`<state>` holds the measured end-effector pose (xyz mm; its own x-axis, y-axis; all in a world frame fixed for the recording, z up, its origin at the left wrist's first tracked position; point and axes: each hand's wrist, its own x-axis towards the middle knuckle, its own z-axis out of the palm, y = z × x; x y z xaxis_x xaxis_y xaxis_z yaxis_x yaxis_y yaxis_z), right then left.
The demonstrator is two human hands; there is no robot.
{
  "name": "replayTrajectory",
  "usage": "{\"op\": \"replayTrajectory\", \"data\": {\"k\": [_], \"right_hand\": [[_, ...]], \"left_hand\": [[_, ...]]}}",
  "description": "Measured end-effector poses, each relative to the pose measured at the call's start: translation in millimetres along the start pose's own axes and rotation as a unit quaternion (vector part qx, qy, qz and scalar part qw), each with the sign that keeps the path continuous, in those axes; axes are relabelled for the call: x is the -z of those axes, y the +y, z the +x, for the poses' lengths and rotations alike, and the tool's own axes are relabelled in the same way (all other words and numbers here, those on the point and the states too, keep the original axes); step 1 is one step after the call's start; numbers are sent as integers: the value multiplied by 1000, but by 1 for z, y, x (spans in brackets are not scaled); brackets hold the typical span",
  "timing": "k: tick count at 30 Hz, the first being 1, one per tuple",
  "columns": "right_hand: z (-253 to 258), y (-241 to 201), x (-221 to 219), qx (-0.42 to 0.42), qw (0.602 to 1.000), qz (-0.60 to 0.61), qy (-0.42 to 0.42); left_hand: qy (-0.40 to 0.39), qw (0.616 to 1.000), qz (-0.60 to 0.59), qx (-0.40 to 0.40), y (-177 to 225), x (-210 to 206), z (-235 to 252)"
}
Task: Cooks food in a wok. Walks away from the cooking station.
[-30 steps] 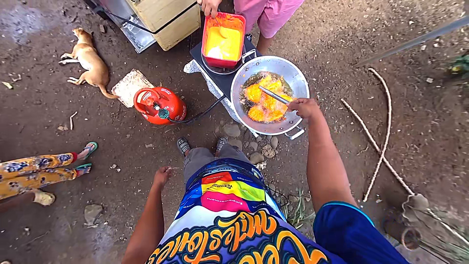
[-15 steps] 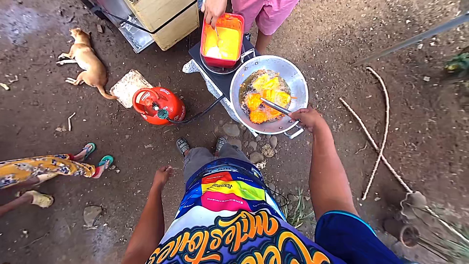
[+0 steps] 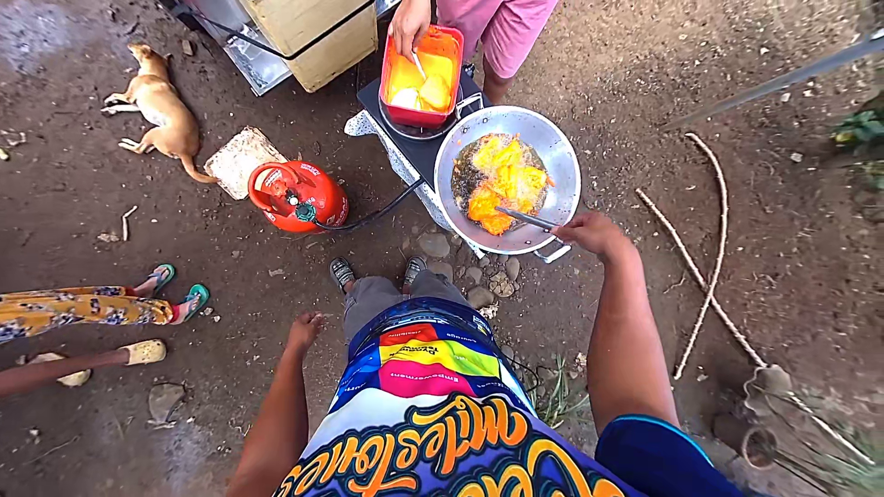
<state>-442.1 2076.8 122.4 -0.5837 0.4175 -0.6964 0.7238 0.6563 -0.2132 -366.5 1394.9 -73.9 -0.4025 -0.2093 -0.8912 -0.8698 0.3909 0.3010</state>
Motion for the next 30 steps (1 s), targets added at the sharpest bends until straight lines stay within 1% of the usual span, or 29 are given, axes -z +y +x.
{"op": "replayTrajectory", "data": {"k": [2,5,7,9,11,14,23,27,30], "right_hand": [[-20,-19,11,1,997,-76,30],[-41,-62,10,22,989,-112,95],[-32,-86,-6,47,984,-119,124],[-11,-101,-27,53,983,-131,119],[10,-107,-45,57,982,-147,109],[14,-114,-55,37,979,-168,106],[15,-107,-57,-12,976,-169,136],[14,-106,-56,-21,976,-171,134],[12,-110,-57,-16,972,-190,136]], "left_hand": [[-2,1000,2,3,-2,0,0],[-3,1000,2,6,-4,-2,0],[-6,1000,4,8,-1,-5,1],[-8,1000,6,7,3,-8,1],[-7,1000,4,2,9,-7,0],[2,1000,-9,-12,15,-3,-4],[-5,1000,6,13,-15,-4,-1],[-6,1000,0,22,-19,-7,-2],[0,1000,-9,22,-15,-7,-4]]}}
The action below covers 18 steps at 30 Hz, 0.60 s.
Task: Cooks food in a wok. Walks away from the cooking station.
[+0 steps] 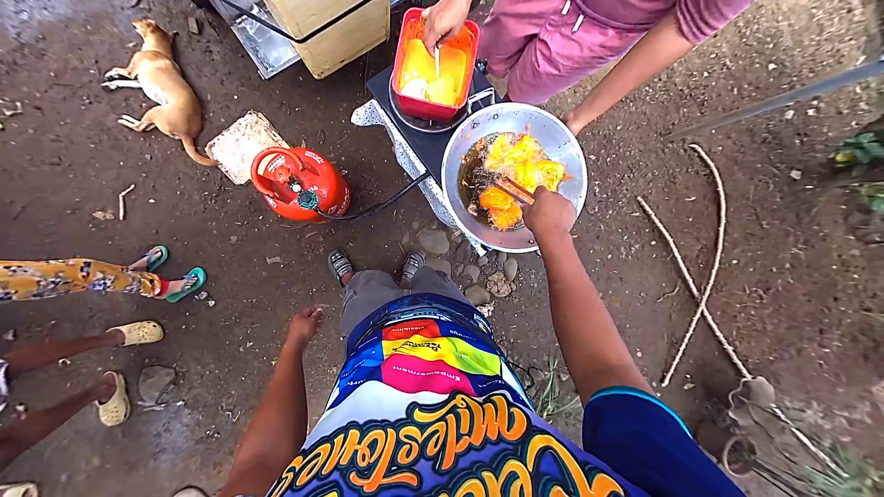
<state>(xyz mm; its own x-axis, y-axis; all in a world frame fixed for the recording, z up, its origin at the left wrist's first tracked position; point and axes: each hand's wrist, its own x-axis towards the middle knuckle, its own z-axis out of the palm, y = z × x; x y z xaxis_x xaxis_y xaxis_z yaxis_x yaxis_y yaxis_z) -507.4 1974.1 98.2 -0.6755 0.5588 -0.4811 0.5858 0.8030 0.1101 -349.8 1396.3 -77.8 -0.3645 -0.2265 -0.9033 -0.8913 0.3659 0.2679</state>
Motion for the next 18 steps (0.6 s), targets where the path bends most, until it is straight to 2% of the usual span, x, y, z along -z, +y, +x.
{"op": "replayTrajectory", "data": {"k": [7,18], "right_hand": [[-3,-4,4,15,1000,-25,12],[-2,-4,-2,16,1000,-4,23]], "left_hand": [[1,1000,-6,-13,10,2,0],[-2,1000,-11,-7,5,3,-3]]}}
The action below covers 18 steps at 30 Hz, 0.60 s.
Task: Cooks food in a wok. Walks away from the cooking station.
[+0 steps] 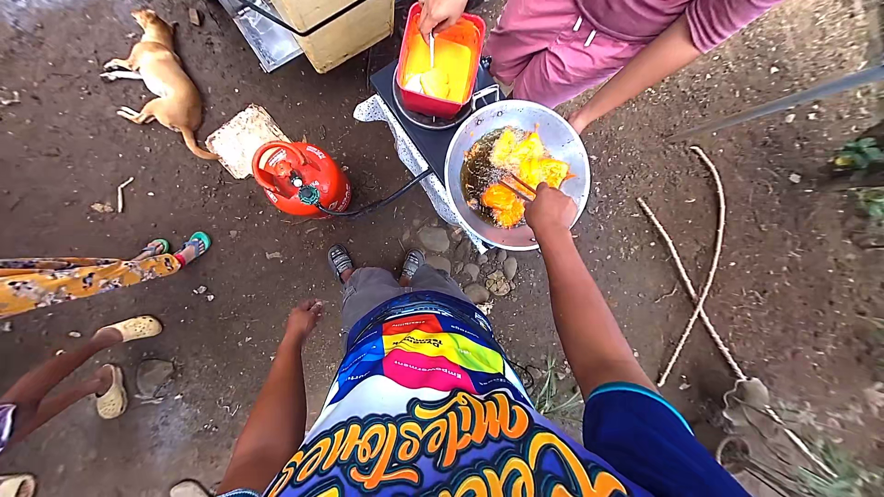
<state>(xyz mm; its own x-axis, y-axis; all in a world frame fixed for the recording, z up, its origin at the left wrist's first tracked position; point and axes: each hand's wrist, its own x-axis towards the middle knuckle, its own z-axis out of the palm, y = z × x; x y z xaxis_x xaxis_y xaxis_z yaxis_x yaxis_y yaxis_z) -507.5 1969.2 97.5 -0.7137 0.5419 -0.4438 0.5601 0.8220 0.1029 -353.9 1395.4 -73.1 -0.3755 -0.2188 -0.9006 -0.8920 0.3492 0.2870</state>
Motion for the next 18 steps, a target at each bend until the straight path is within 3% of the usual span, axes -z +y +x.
{"op": "replayTrajectory", "data": {"k": [18], "right_hand": [[2,-5,11,20,998,-57,4]], "left_hand": [[0,1000,-6,3,-2,-1,6]]}}
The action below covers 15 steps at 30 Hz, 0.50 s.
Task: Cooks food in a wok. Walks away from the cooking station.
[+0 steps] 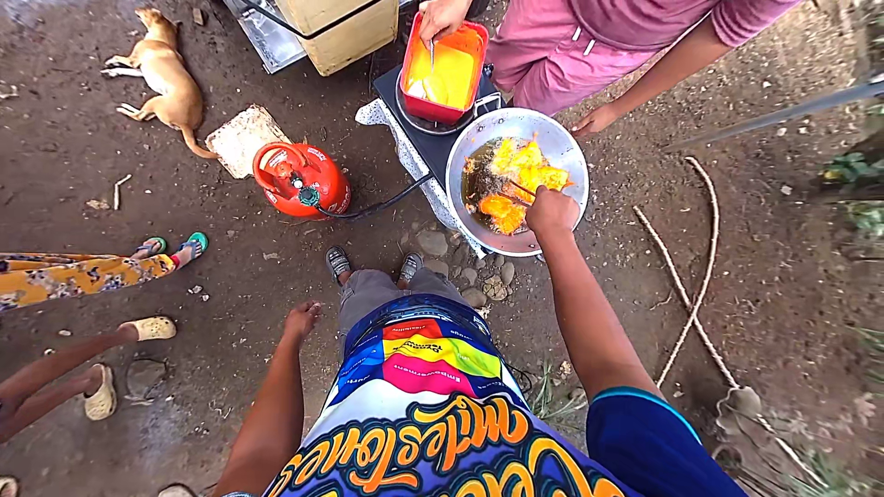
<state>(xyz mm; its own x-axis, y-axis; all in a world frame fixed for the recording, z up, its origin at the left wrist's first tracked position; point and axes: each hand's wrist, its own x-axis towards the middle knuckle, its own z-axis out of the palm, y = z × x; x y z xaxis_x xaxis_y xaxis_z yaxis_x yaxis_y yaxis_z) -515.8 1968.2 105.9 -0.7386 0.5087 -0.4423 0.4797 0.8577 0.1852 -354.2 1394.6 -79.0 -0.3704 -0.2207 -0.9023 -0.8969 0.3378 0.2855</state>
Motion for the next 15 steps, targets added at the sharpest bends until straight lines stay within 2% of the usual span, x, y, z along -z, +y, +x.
{"op": "replayTrajectory", "data": {"k": [15], "right_hand": [[0,-2,17,31,998,-48,-9]], "left_hand": [[3,1000,-1,-1,-3,1,-5]]}}
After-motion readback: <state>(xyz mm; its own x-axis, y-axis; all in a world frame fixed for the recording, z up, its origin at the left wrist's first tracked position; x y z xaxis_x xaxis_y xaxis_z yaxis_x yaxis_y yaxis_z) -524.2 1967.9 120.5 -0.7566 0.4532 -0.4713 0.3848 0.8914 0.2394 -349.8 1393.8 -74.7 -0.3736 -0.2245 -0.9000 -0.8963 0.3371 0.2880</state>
